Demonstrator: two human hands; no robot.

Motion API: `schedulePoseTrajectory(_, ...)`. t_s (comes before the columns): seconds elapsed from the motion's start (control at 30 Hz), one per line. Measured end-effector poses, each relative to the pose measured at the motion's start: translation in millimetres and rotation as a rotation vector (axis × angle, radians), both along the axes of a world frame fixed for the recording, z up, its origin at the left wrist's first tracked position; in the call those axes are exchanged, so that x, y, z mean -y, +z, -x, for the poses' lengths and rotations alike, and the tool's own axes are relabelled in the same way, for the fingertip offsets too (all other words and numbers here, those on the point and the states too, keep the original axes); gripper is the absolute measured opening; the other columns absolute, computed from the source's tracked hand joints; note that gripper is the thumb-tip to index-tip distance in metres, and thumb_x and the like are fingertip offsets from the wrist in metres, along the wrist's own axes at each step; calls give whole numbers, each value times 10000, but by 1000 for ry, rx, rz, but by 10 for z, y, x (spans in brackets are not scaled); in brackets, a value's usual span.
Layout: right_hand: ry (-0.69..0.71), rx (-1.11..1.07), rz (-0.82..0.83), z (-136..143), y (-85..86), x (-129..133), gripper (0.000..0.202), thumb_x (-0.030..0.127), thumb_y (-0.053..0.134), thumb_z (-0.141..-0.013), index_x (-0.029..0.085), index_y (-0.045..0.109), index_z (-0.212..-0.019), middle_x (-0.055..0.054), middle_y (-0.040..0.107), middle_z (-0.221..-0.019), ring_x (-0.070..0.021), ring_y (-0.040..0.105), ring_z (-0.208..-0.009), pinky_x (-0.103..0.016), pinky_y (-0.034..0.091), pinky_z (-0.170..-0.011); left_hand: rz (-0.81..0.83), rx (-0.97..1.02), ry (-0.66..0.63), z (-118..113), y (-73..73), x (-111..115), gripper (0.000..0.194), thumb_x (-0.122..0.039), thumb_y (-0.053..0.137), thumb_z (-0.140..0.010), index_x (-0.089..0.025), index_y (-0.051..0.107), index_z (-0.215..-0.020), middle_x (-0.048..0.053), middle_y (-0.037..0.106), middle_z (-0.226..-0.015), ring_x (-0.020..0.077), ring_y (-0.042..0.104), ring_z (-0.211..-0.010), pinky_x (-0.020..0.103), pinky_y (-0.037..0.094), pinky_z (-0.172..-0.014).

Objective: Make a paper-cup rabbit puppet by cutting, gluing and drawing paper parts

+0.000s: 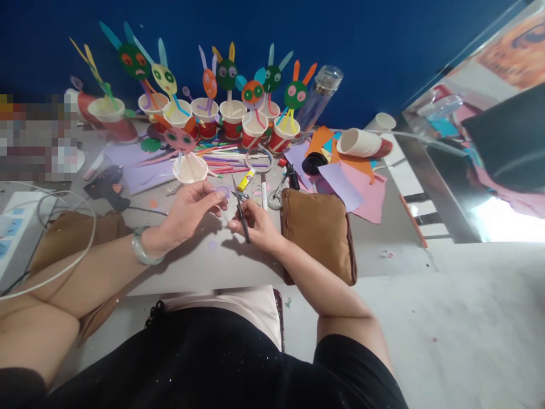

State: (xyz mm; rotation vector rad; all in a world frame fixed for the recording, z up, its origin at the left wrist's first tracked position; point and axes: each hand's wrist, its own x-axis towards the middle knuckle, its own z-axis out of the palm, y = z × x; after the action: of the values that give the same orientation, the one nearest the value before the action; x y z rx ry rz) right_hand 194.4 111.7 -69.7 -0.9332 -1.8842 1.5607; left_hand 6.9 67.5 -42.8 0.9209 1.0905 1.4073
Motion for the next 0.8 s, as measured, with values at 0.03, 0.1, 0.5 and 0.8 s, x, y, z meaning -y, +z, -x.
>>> schedulePoseTrajectory(0.03,18,24,0,1,0,3,630,774,777,-713,212,525,-848,-3,618,-743,-146,565,-671,-289,454,-616,4,7,10,-1,2,0,363,-442,843,-785,-175,609,-711,8,702,-690,107,655,-637,224,531,-576)
schedulePoseTrajectory(0.1,32,52,3,1,-2,5,654,809,758,-699,216,508,-818,5,598,-708,-143,549,-654,-279,436,-595,16,21,20,-2,5,1,363,-429,850,-776,-175,601,-707,8,708,-702,114,677,-666,223,545,-591)
schedulePoseTrajectory(0.5,19,61,53,3,-45,4,672,784,817,-635,217,478,-756,50,497,-618,-96,447,-567,-233,362,-527,111,86,-6,-12,21,9,273,-314,827,-737,-169,599,-699,-10,693,-693,99,669,-624,223,567,-599)
schedulePoseTrajectory(0.8,17,32,142,5,-56,19,647,744,842,-641,223,481,-770,31,598,-595,-114,536,-534,-238,405,-502,109,83,-16,-17,18,13,218,-281,793,-755,-173,610,-706,10,716,-706,128,715,-722,219,570,-620)
